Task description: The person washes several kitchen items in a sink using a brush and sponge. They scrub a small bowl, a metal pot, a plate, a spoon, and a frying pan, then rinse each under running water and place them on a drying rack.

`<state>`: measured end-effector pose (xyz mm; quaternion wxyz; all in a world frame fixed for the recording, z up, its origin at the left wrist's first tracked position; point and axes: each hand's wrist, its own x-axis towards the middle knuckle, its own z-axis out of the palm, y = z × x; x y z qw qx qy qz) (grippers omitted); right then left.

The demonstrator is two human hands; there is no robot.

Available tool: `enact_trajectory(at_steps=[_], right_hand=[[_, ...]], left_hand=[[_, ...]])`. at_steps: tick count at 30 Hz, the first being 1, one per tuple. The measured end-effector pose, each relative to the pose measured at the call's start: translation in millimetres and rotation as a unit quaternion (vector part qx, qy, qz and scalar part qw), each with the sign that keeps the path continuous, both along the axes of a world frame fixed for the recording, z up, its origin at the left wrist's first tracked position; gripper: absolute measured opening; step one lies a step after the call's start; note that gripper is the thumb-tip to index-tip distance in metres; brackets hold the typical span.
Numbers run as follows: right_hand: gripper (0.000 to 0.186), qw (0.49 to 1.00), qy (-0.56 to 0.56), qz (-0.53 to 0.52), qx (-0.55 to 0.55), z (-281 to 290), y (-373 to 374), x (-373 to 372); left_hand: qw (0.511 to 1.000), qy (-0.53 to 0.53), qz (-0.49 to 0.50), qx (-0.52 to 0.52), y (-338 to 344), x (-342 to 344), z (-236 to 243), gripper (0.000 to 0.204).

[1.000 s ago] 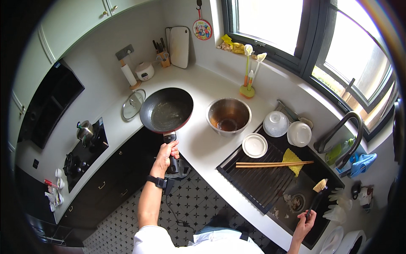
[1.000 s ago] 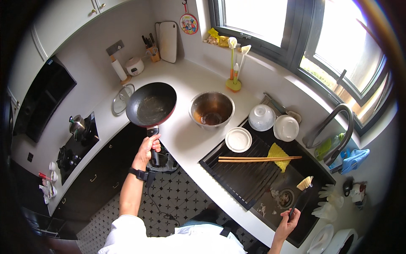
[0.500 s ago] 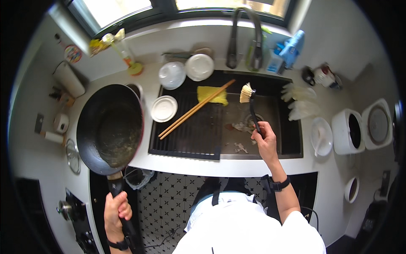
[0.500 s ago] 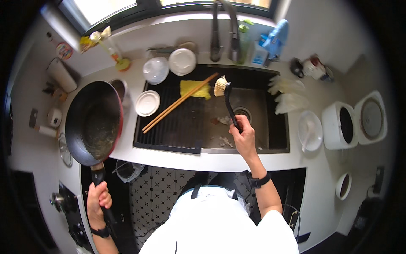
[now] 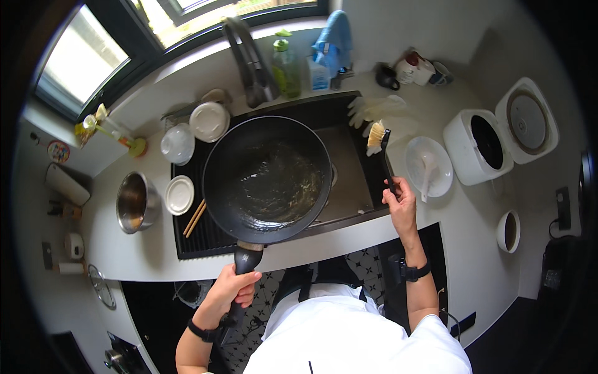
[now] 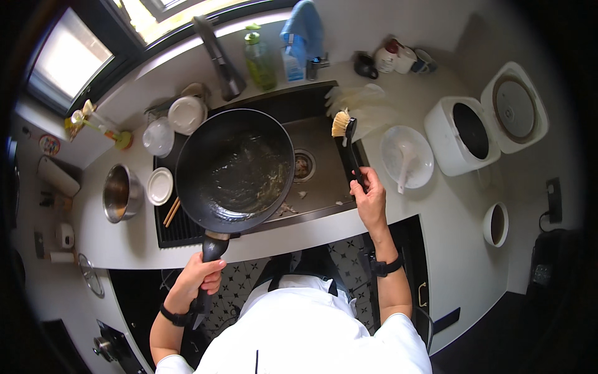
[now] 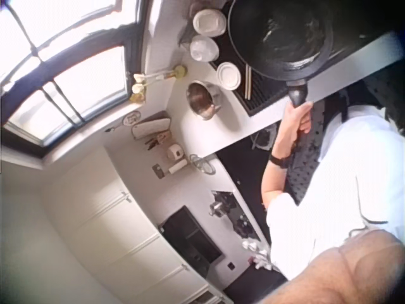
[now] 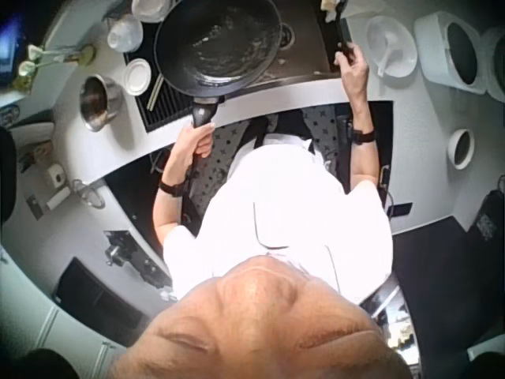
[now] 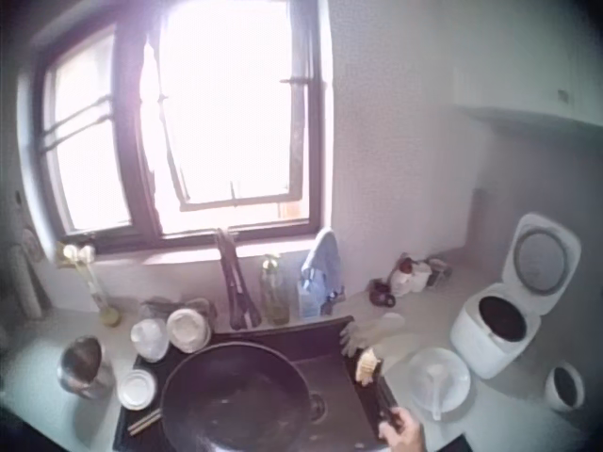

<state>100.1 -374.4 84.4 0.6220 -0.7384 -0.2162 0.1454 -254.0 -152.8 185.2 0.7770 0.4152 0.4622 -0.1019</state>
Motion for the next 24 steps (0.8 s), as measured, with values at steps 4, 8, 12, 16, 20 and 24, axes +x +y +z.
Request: enact_trajectory(at_steps=[4, 8, 12, 16, 20, 24], right_hand=[[0.020, 0.999, 0.040, -0.014, 0.011, -10, -25, 8], [0.021, 0.998, 0.054, -0.009, 0.005, -16, -42, 17], [0.021, 0.998, 0.056, 0.001, -0.003, -20, -50, 28], [0.022, 0.996, 0.089, 0.016, -0.001, -25, -52, 41], [0.024, 0.993, 0.103, 0.053, -0.016, -31, -52, 51], [0.025, 0.991, 0.105, 0.078, -0.037, -37, -48, 59]], left_hand=[[0.999, 0.017, -0.043, 0.010, -1, 61, -32, 0.031], [0.997, 0.035, -0.067, 0.026, 1, 107, -59, 0.032], [0.991, 0.076, -0.088, 0.067, 4, 138, -81, 0.032], [0.983, 0.108, -0.102, 0.104, 10, 156, -97, 0.029], [0.971, 0.129, -0.117, 0.162, 17, 164, -111, 0.030], [0.925, 0.166, -0.173, 0.295, 27, 163, -126, 0.027]])
